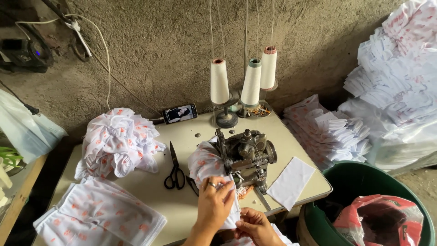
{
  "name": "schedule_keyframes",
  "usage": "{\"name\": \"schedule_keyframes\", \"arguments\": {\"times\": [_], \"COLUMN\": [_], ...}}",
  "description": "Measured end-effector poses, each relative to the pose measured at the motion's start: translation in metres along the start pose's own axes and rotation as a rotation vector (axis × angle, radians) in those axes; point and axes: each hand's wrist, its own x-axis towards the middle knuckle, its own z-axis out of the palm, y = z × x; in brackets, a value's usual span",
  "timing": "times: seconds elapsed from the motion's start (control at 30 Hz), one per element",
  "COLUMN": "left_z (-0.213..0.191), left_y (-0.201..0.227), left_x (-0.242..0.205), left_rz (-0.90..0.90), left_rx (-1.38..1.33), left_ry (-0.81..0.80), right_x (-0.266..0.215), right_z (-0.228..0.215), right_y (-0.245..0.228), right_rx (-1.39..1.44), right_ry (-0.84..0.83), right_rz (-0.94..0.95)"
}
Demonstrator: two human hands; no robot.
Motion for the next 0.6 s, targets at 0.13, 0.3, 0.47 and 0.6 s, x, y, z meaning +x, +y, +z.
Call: {"name": "schedule_keyframes", "arguments": {"times": [0.13,0.3,0.47,0.6], "left_z": [0.005,-0.014,-0.005,0.002], "left_y": [-0.018,-0.026,-0.054,-0.082], "left_x": [-0.001,0.029,0.062,0.084], "left_rz": [-0.008,-0.179,-0.239,-0.476], "left_rx": [0.002,-0.248,0.171,0.316], "left_ry": [0.013,-0.093,0.016,-0.199], "right_x": [0.004,0.006,0.014,0.015], "right_z": [0.013,0.039,0.044,0.069], "right_y": [-0.008,-0.026,-0.023,-0.037], "right_rx": [-0.005,-0.088,-0.181,-0.392], "right_ry": [-0.005,0.035,0.127,0.225], "right_rz": [-0.138,-0.247,-0.523,-0.596]}}
